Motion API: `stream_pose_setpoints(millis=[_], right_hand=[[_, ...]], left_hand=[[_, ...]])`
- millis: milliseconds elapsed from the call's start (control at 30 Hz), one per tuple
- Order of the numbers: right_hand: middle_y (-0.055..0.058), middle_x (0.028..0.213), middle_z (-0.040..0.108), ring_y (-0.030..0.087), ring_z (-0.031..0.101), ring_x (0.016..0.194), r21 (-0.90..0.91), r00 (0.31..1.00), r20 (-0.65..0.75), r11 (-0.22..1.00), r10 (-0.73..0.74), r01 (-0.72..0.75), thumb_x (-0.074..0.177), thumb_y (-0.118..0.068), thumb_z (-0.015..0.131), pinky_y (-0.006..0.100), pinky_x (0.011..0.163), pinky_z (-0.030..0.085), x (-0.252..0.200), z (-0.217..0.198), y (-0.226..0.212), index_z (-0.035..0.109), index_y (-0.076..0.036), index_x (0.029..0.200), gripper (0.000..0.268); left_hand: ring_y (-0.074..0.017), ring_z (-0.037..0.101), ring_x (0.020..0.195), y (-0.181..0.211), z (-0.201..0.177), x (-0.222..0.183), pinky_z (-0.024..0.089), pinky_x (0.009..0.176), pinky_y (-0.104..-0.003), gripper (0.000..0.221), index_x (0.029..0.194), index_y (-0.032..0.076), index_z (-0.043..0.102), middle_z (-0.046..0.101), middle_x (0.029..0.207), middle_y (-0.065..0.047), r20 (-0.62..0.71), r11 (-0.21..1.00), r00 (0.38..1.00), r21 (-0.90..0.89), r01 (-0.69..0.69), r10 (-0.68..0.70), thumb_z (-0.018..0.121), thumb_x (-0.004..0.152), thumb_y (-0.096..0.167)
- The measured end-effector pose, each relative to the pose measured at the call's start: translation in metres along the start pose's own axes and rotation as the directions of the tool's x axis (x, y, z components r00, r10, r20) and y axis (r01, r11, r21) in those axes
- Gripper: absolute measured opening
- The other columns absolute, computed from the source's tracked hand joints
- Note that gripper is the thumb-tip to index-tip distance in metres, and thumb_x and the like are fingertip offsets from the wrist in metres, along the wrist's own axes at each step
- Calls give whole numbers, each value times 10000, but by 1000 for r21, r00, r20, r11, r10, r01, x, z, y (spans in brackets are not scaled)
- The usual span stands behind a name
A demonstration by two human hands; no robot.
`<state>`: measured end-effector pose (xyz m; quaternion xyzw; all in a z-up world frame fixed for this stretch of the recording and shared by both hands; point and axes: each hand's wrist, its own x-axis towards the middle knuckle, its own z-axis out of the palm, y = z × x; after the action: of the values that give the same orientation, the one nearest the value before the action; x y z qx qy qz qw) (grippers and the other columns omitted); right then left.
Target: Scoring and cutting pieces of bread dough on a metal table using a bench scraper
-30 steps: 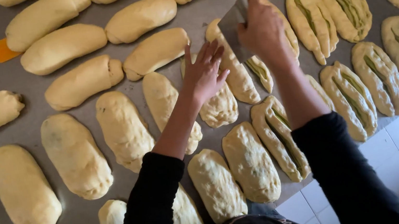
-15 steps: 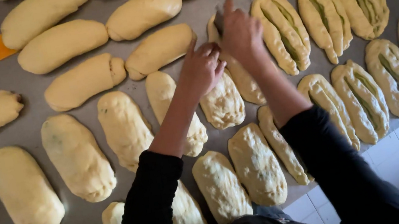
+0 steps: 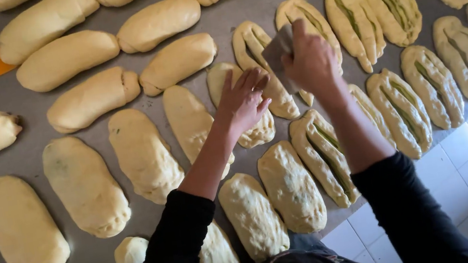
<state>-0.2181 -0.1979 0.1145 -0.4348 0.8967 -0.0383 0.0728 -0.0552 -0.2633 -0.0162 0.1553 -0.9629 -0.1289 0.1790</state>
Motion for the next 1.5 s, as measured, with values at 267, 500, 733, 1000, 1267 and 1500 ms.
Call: stream_pose_setpoints(millis=[267, 500, 733, 1000, 1267, 1500], right_hand=[[257, 1159, 681, 498, 679, 1094, -33, 991, 68, 993, 115, -113, 994, -252, 601, 644, 907, 532, -8, 60, -7, 300, -47, 1447, 581], [284, 1248, 621, 513, 602, 1201, 152, 988, 93, 979, 123, -136, 882, -358, 660, 665, 974, 495, 22, 47, 44, 355, -143, 1478, 703], [289, 1064, 668, 544, 669, 1027, 171, 994, -99, 985, 45, -27, 867, -343, 759, 661, 843, 540, -17, -20, 51, 455, -128, 1293, 565], [281, 963, 687, 548, 688, 960, 91, 993, -92, 993, 80, -72, 921, -323, 672, 653, 809, 530, -69, -30, 28, 409, -141, 1242, 453], [245, 1024, 710, 488, 715, 987, 20, 988, 1, 988, 154, -154, 947, -303, 632, 622, 836, 563, -53, 61, 18, 348, -131, 1273, 465], [302, 1081, 666, 556, 662, 1037, 195, 990, 8, 970, 144, -142, 846, -348, 738, 674, 879, 536, -31, 56, 79, 428, -67, 1282, 605]], left_hand=[[-275, 551, 1340, 1, 8, -4, 340, 1165, -611, 516, 1350, 208, 665, 603, 1379, -77, -51, 1000, 998, 4, 22, -22, 686, 912, 480], [-302, 525, 1363, 28, -31, -15, 315, 1145, -664, 446, 1309, 206, 677, 568, 1403, -110, -126, 997, 992, 71, -9, 18, 709, 910, 403], [-305, 503, 1409, 58, 9, -38, 244, 1178, -687, 530, 1393, 206, 633, 544, 1462, -122, 4, 997, 997, 14, -76, 76, 667, 908, 420], [-307, 497, 1421, 63, -4, -46, 188, 1199, -698, 521, 1414, 224, 633, 537, 1499, -119, 54, 998, 997, 39, -50, 48, 623, 938, 435], [-301, 521, 1382, 63, 10, -48, 215, 1203, -685, 476, 1314, 206, 696, 578, 1436, -101, -10, 999, 1000, 33, -25, 25, 700, 885, 413], [-307, 510, 1381, 66, 6, -54, 240, 1196, -672, 464, 1255, 187, 716, 578, 1409, -109, -75, 997, 996, 71, -43, 49, 760, 843, 395]])
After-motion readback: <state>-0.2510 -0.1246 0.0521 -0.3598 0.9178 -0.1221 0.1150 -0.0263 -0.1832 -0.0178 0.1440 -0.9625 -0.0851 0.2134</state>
